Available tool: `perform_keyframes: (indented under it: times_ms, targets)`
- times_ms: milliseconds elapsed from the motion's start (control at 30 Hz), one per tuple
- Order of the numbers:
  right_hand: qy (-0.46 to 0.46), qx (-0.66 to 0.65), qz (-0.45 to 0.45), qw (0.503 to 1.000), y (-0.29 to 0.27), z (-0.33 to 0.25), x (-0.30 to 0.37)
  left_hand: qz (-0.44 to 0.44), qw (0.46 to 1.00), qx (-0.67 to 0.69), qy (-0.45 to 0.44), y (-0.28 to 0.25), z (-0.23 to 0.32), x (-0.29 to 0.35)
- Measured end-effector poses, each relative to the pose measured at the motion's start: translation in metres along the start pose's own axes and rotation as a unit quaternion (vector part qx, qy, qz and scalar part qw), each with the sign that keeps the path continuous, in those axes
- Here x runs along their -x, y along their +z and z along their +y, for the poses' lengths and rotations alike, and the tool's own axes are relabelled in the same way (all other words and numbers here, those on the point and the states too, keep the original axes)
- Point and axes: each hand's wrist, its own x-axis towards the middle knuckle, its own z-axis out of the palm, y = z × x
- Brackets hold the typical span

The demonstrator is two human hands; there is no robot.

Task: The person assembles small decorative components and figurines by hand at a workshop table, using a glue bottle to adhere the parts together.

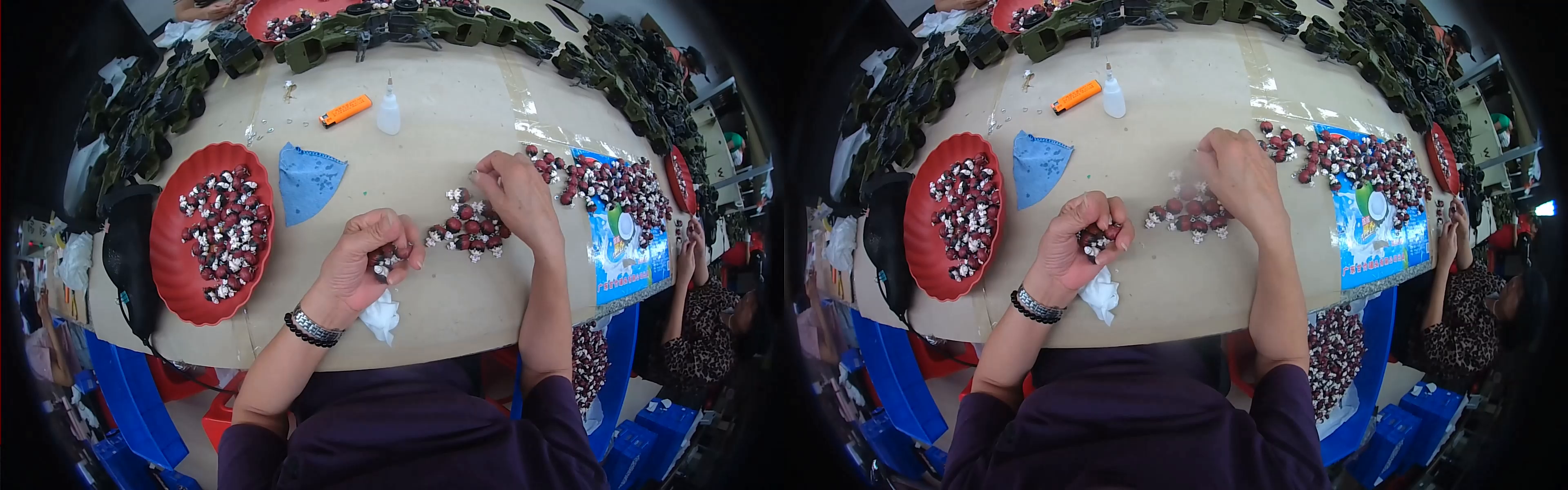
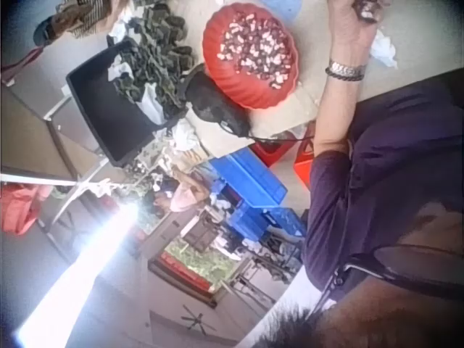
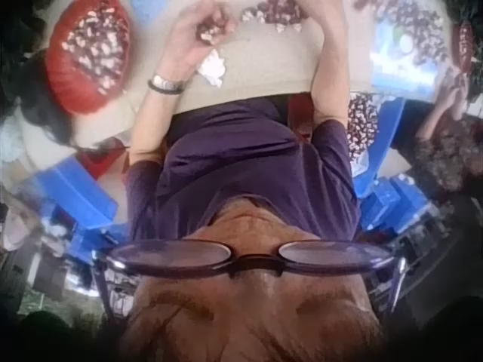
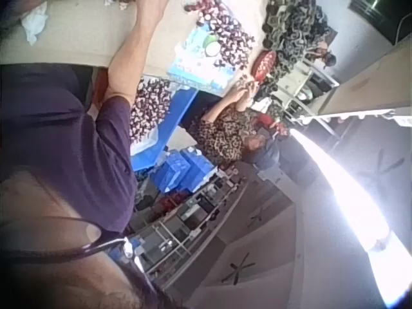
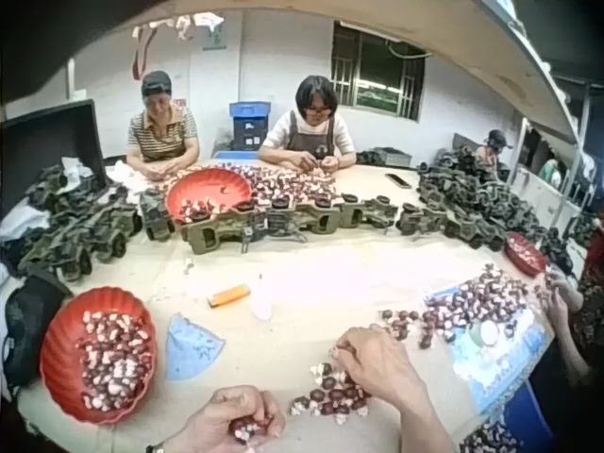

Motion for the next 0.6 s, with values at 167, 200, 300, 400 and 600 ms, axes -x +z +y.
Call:
perform_keyframes:
  times_ms: [167,200,300,400,600]
  targets:
    - [0.040,-0.458,-0.141,0.877,0.007,-0.015,0.005,0.079,0.995,-0.051,-0.018,0.016,0.003,0.001]
    - [0.011,-0.483,-0.153,0.862,0.013,-0.021,0.008,0.111,0.991,-0.073,-0.027,0.019,0.003,0.000]
    - [-0.013,-0.504,-0.212,0.837,0.025,-0.025,0.010,0.132,0.989,-0.064,-0.034,0.017,0.001,0.002]
    - [-0.053,-0.570,-0.231,0.787,0.030,-0.031,0.014,0.103,0.993,-0.027,-0.048,0.012,0.001,0.000]
    - [-0.040,-0.566,-0.247,0.785,0.035,-0.031,0.011,0.109,0.992,-0.001,-0.063,0.008,-0.001,0.001]
